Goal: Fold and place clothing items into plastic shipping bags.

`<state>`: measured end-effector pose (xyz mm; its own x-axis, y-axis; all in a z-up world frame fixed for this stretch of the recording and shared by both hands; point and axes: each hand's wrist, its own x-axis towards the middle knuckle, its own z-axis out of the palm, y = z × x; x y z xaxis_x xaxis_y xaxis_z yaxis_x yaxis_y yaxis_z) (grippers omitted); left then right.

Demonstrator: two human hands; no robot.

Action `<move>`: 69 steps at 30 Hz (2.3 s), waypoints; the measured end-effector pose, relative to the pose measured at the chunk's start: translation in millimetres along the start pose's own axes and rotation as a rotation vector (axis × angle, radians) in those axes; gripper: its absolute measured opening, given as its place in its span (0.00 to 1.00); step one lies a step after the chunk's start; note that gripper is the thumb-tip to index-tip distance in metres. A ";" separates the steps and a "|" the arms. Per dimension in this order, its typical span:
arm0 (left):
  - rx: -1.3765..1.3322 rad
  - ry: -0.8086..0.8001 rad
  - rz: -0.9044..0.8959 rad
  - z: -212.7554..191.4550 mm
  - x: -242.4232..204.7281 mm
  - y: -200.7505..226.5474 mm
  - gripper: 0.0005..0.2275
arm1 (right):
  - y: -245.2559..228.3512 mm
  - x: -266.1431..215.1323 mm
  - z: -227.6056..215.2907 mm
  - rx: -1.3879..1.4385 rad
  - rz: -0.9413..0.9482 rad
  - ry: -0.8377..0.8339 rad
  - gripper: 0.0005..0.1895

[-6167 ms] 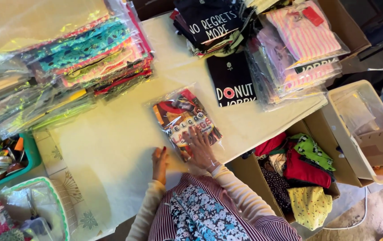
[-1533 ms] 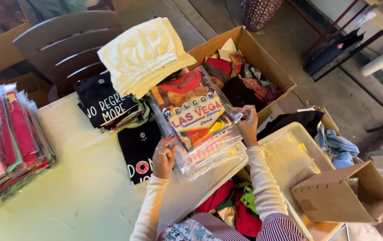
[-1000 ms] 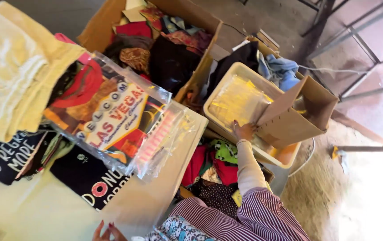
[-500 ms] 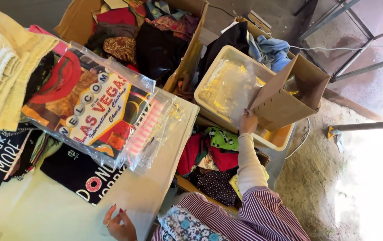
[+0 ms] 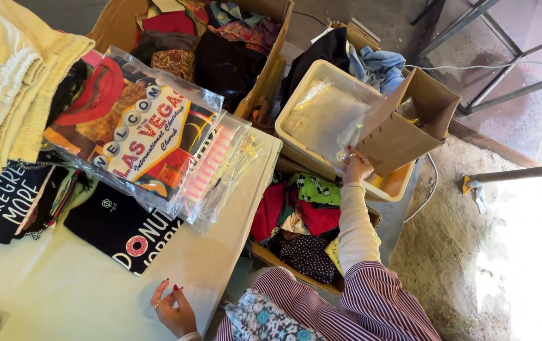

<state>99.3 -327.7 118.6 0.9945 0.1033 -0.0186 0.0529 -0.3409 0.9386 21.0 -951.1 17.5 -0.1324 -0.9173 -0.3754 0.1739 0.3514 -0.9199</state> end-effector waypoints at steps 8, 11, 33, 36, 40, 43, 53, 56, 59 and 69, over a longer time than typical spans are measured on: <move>-0.001 -0.291 0.048 67.6 7.2 42.4 0.08 | -21.5 -18.6 20.3 -0.621 -0.621 -0.250 0.19; -0.129 -0.545 0.048 142.4 19.4 80.8 0.10 | -43.8 -50.8 27.9 -0.814 -1.063 -0.427 0.35; -0.467 -0.984 -0.478 449.8 51.9 115.9 0.18 | -99.5 -168.0 16.8 -0.963 -1.076 -0.471 0.47; -0.690 -0.985 -0.574 402.7 60.6 147.9 0.11 | -82.1 -152.9 -1.0 -0.988 -0.976 -0.495 0.46; -0.894 -0.946 -0.552 327.4 55.9 165.5 0.09 | -56.0 -161.4 -30.1 -0.921 -0.866 -0.526 0.42; -0.984 -0.896 -0.524 263.8 42.4 126.4 0.13 | -18.2 -186.6 -61.1 -0.705 -0.426 -0.663 0.34; -1.077 -0.354 -0.083 -0.1 20.7 143.2 0.14 | -64.8 -428.5 -42.2 -0.321 -0.101 -1.447 0.40; -1.125 0.044 -0.036 -65.0 9.2 85.3 0.05 | -81.7 -511.7 -26.3 -0.591 -0.579 -1.774 0.46; -0.957 0.489 0.026 -123.7 -12.9 -25.3 0.05 | -18.3 -571.3 -24.8 -0.889 -1.015 -1.981 0.49; -0.678 0.664 -0.240 -233.5 -117.9 -179.7 0.14 | 174.4 -635.7 -0.8 -1.342 -1.585 -1.954 0.46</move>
<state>-48.6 -60.5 32.5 0.6998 0.6754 -0.2326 -0.0224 0.3462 0.9379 134.8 -306.5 95.6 0.8425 0.5151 -0.1577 0.4855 -0.8529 -0.1919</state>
